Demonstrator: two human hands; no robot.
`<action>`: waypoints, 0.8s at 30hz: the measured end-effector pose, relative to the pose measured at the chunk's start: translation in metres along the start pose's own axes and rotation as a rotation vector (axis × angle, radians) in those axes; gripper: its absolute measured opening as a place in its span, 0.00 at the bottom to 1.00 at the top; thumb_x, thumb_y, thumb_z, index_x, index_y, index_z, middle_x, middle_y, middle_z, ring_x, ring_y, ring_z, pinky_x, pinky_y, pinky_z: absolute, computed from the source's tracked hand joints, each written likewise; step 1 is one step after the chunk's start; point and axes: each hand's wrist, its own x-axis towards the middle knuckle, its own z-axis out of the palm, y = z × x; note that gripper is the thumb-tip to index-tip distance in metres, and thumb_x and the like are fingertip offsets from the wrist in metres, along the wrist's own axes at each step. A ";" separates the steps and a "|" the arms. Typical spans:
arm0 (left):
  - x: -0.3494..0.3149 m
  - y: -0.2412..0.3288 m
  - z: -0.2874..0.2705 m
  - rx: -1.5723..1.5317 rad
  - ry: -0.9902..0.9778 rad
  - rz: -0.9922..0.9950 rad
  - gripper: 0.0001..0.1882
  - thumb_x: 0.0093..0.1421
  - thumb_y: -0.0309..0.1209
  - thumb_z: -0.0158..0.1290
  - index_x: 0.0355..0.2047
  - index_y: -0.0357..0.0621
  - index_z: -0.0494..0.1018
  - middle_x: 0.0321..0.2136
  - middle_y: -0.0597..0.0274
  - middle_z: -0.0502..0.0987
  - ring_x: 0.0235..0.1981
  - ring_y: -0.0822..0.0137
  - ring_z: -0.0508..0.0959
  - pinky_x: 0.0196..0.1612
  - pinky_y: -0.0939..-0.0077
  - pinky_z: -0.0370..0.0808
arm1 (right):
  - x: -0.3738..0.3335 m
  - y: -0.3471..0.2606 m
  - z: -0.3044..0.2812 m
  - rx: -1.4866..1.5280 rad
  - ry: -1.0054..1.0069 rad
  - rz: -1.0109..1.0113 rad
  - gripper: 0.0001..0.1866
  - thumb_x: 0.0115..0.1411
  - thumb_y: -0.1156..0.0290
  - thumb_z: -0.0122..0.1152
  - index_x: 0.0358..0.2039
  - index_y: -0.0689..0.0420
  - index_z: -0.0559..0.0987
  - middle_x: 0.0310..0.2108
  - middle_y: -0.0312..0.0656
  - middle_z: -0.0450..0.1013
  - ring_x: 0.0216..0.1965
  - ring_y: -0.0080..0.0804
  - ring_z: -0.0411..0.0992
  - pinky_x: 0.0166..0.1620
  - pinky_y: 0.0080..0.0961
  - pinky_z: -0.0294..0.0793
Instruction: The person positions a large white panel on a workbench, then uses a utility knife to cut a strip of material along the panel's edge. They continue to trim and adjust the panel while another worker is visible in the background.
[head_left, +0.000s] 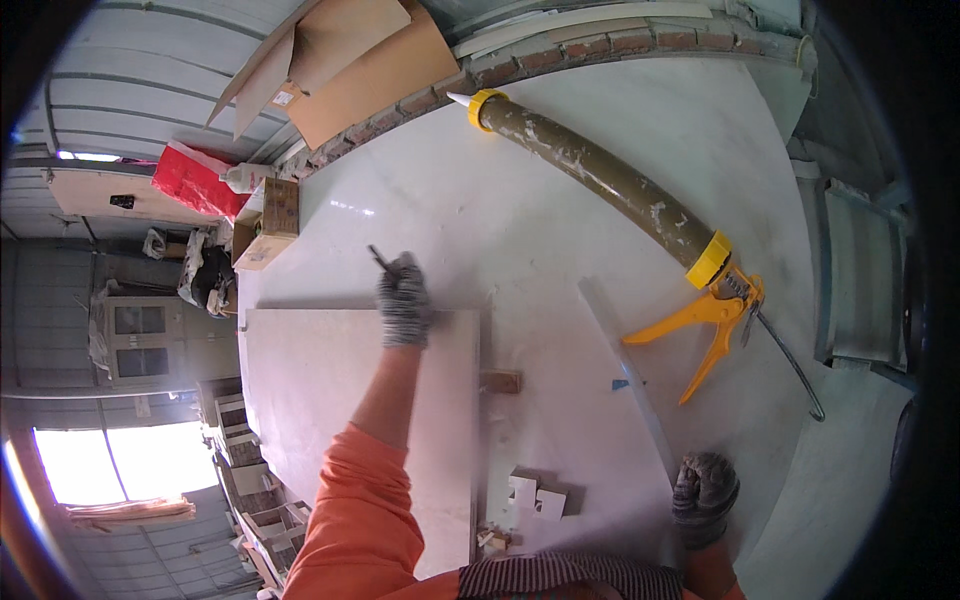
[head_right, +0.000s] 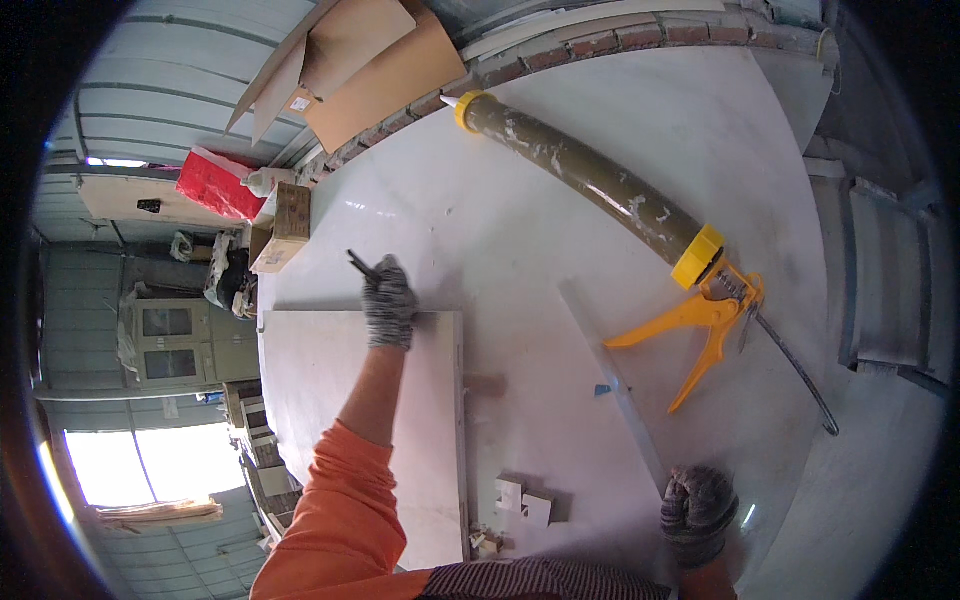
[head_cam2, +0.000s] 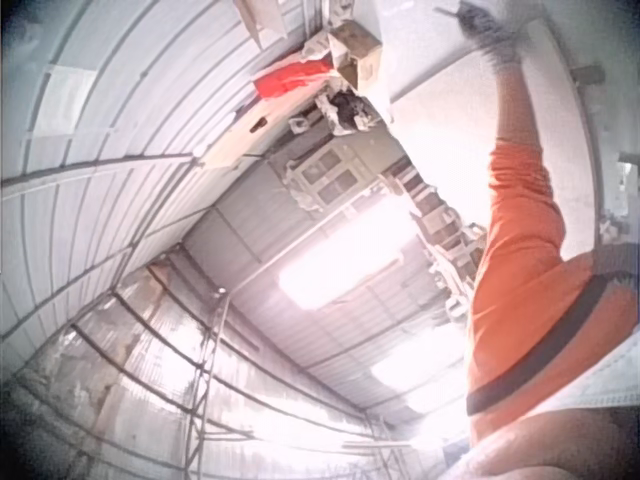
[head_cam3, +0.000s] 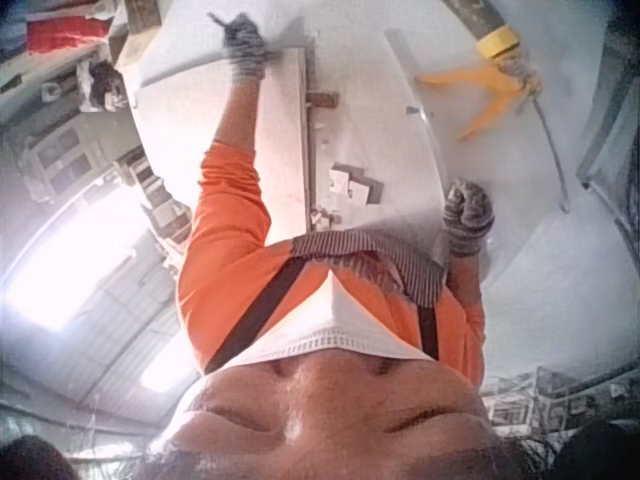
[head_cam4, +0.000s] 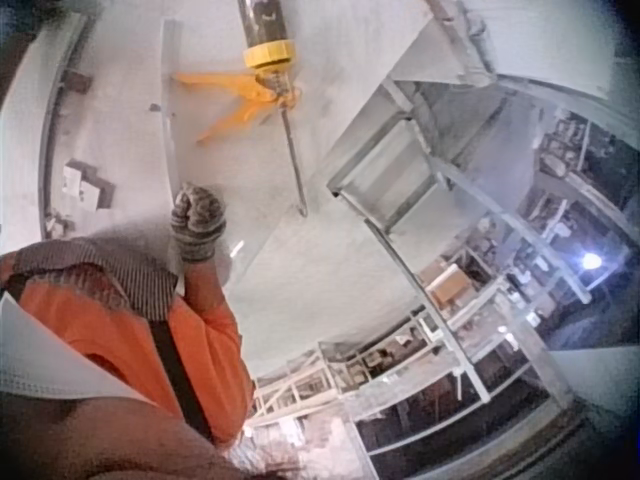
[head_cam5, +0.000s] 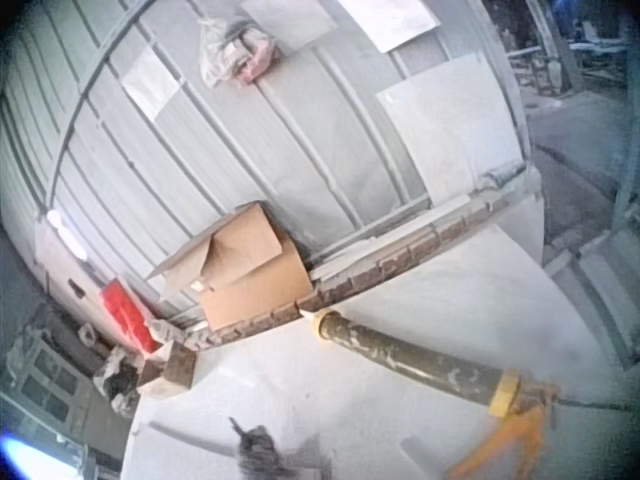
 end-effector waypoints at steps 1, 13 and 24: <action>0.001 -0.029 0.015 0.800 0.297 0.296 0.04 0.62 0.29 0.50 0.30 0.51 0.71 0.24 0.76 0.67 0.25 0.82 0.66 0.26 0.86 0.64 | 0.001 0.000 0.000 0.063 0.001 0.019 0.04 0.52 0.77 0.57 0.27 0.53 0.71 0.22 0.42 0.70 0.23 0.46 0.68 0.26 0.41 0.68; -0.012 -0.029 0.048 0.958 0.445 0.254 0.15 0.63 0.40 0.51 0.21 0.52 0.66 0.17 0.79 0.60 0.20 0.81 0.59 0.23 0.84 0.59 | 0.000 -0.002 -0.002 0.102 0.052 -0.013 0.05 0.51 0.77 0.59 0.28 0.55 0.72 0.25 0.43 0.72 0.25 0.45 0.71 0.27 0.38 0.70; -0.060 -0.102 0.129 0.470 0.164 -0.127 0.06 0.62 0.34 0.52 0.29 0.51 0.68 0.20 0.72 0.65 0.21 0.76 0.66 0.24 0.80 0.65 | 0.000 0.000 -0.003 0.163 0.018 -0.002 0.03 0.54 0.75 0.57 0.28 0.54 0.71 0.25 0.42 0.72 0.25 0.44 0.71 0.27 0.38 0.71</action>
